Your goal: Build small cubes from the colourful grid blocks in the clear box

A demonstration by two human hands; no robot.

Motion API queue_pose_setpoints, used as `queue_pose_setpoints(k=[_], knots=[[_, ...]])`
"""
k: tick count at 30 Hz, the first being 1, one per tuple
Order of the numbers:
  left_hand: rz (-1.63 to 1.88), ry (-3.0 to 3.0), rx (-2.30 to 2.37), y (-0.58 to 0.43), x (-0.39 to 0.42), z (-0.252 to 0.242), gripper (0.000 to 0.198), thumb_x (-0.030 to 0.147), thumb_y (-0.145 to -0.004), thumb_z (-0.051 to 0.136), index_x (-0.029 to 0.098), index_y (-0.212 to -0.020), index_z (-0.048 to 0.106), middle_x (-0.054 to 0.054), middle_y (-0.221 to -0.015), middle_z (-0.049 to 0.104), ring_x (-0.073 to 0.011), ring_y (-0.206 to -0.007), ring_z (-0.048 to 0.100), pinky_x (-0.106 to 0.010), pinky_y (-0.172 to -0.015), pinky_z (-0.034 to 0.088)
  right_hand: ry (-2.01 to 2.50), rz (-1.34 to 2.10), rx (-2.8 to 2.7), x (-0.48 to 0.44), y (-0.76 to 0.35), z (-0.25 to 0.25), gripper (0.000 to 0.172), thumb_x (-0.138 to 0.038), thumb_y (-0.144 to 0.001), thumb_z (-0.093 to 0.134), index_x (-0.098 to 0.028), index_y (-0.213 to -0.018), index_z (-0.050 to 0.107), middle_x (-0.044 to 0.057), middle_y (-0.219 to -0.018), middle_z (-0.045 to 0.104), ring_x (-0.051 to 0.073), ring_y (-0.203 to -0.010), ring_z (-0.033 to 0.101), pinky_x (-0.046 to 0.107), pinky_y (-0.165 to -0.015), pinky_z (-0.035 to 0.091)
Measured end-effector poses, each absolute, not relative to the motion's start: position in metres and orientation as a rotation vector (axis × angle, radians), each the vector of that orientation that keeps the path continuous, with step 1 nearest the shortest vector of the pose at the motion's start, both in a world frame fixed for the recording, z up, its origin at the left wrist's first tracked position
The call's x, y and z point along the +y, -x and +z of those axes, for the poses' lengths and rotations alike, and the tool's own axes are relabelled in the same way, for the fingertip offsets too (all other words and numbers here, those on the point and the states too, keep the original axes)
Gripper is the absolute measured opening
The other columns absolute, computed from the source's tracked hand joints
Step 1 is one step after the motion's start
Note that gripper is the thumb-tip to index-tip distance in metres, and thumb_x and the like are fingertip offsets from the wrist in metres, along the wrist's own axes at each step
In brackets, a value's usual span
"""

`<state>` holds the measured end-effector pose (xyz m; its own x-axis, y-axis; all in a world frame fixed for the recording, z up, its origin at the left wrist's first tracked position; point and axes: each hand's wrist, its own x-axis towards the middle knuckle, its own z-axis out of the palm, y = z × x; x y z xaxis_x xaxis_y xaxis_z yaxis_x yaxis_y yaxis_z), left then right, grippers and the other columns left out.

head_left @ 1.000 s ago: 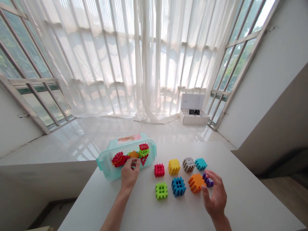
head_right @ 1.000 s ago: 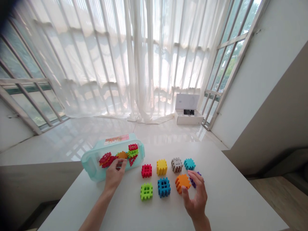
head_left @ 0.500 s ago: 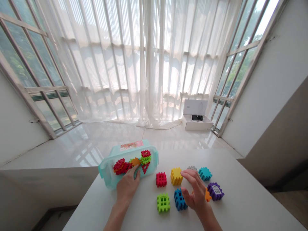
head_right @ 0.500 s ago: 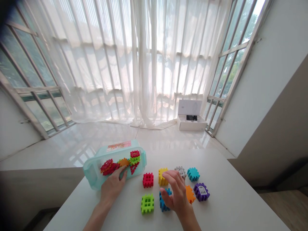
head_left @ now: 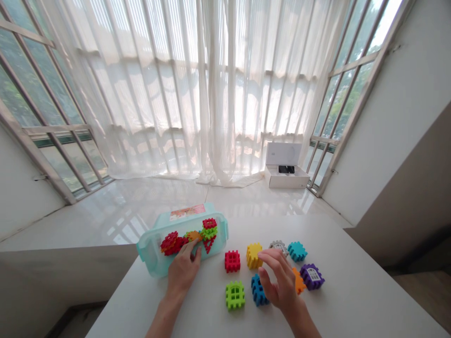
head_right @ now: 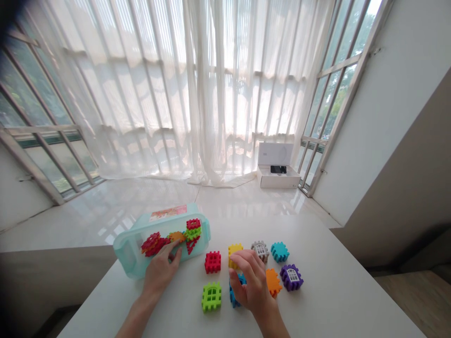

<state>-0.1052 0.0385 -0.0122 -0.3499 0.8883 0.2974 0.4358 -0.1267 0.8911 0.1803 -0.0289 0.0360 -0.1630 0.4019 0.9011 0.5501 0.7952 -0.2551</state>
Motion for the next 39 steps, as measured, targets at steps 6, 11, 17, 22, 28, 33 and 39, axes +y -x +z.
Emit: queue_pose_setpoints(k=[6,11,17,22,28,33,39], knots=[[1.634,-1.595,1.851,0.109,0.034,-0.002,0.016,0.035,-0.081,0.068,0.025,-0.093,0.070,-0.003,-0.088,0.071,-0.0216,-0.068,0.059,-0.034,-0.075,0.047,0.723,-0.145,-1.793,-0.029,-0.177,0.037,0.035,-0.006,-0.088,0.054,-0.019,-0.120,0.060,0.010,-0.096,0.070,0.023,-0.089,0.068,0.039,-0.079,0.058],[1.661,-1.330,1.482,0.094,0.030,0.005,0.022,0.039,-0.076,0.077,0.024,-0.086,0.064,-0.002,-0.081,0.069,-0.0222,-0.076,0.065,-0.033,-0.078,0.053,0.715,-0.138,-1.799,-0.029,-0.174,0.036,0.034,-0.005,-0.088,0.055,-0.020,-0.118,0.060,0.009,-0.095,0.070,0.022,-0.085,0.068,0.038,-0.077,0.058],[1.473,-1.065,0.996,0.058,0.013,0.014,0.033,0.034,-0.076,0.081,0.023,-0.100,0.061,0.002,-0.077,0.067,-0.0151,-0.068,0.064,-0.026,-0.069,0.051,0.733,-0.054,-1.915,-0.031,-0.165,0.034,0.032,-0.008,-0.090,0.057,-0.020,-0.119,0.059,0.010,-0.098,0.070,0.022,-0.090,0.068,0.038,-0.080,0.059],[1.263,-1.083,0.851,0.046,0.004,0.015,0.041,0.038,-0.080,0.078,0.018,-0.114,0.065,-0.001,-0.082,0.068,-0.0128,-0.070,0.062,-0.025,-0.069,0.050,0.790,-0.010,-1.977,-0.032,-0.160,0.030,0.030,-0.013,-0.093,0.061,-0.018,-0.122,0.059,0.011,-0.104,0.070,0.022,-0.096,0.068,0.037,-0.085,0.060],[1.065,-1.096,0.796,0.041,-0.001,0.012,0.045,0.041,-0.073,0.083,0.016,-0.106,0.065,-0.002,-0.081,0.072,-0.0126,-0.063,0.063,-0.027,-0.066,0.052,0.844,0.037,-1.950,-0.032,-0.160,0.026,0.025,-0.018,-0.094,0.061,-0.019,-0.119,0.062,0.012,-0.111,0.068,0.023,-0.105,0.068,0.035,-0.092,0.060],[0.960,-1.134,0.748,0.041,-0.004,0.015,0.034,0.038,-0.074,0.083,0.015,-0.092,0.066,-0.001,-0.071,0.070,-0.0117,-0.060,0.062,-0.023,-0.062,0.048,0.861,0.024,-1.971,-0.033,-0.163,0.026,0.039,-0.032,-0.092,0.069,-0.018,-0.127,0.060,0.015,-0.120,0.067,0.027,-0.114,0.067,0.038,-0.097,0.059],[0.890,-1.249,0.700,0.042,-0.008,0.018,0.033,0.044,-0.079,0.078,0.011,-0.083,0.073,-0.004,-0.069,0.069,-0.0110,-0.059,0.056,-0.023,-0.061,0.044,0.829,0.034,-1.990,-0.032,-0.162,0.028,0.046,-0.033,-0.091,0.071,-0.018,-0.132,0.056,0.016,-0.125,0.066,0.027,-0.117,0.066,0.039,-0.099,0.058]])
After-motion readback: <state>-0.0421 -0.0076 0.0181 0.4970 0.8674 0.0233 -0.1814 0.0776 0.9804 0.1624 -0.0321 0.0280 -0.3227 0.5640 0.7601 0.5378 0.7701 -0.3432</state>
